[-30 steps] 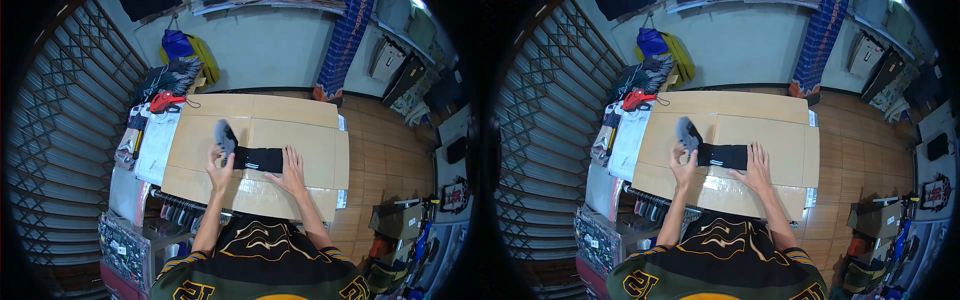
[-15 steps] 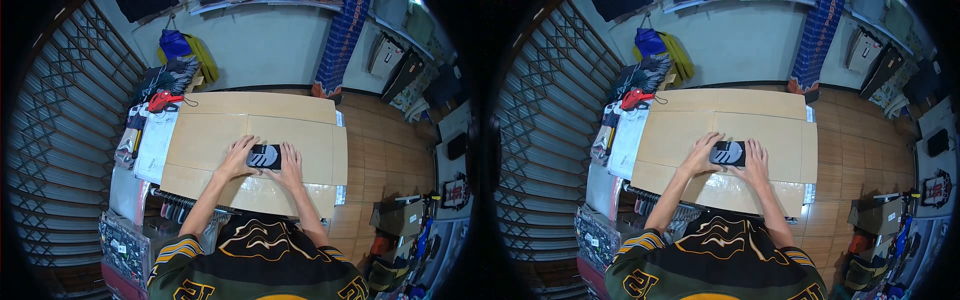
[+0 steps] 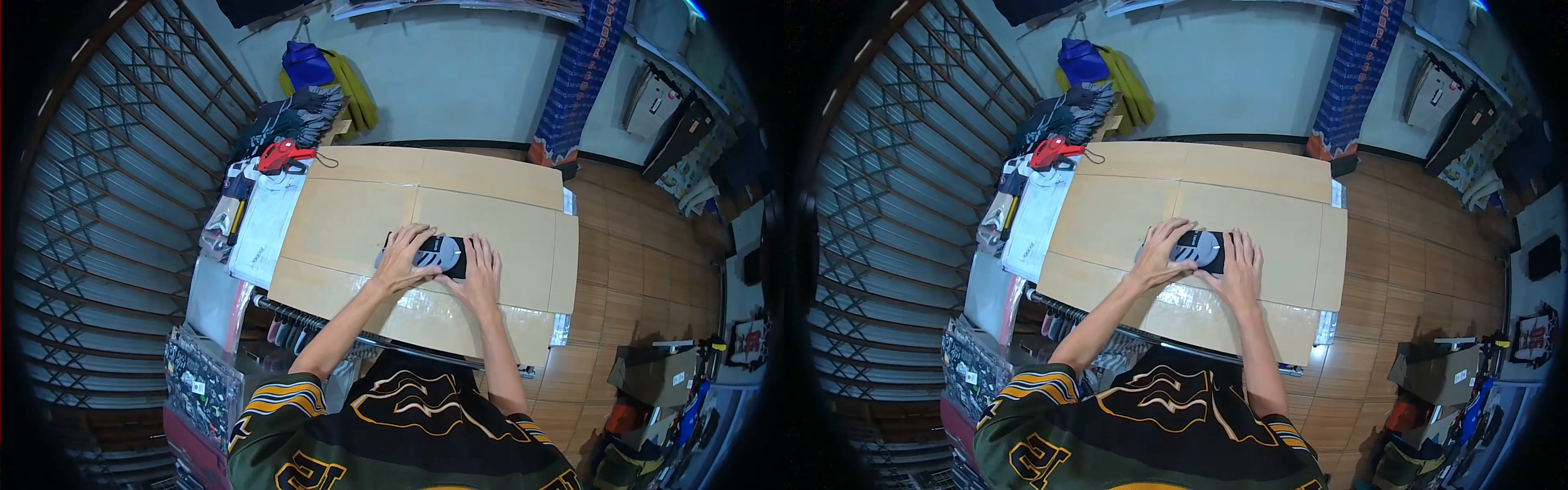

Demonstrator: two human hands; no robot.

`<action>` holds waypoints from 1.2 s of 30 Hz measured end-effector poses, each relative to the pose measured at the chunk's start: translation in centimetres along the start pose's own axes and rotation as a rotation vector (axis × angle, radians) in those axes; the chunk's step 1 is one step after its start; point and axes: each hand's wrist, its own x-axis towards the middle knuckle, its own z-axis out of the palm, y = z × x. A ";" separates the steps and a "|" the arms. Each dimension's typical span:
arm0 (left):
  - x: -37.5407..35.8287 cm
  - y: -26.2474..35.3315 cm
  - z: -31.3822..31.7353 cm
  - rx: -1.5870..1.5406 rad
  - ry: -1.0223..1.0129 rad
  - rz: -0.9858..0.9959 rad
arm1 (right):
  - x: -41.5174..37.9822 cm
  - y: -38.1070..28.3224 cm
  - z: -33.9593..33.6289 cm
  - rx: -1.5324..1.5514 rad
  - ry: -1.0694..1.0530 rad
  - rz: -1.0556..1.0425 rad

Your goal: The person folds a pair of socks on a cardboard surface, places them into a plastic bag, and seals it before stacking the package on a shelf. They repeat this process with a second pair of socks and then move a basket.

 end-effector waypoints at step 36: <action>-62.1 7.6 -1.0 -0.471 1.143 -1.178 | -22.0 -17.8 6.0 -0.184 -0.263 -0.027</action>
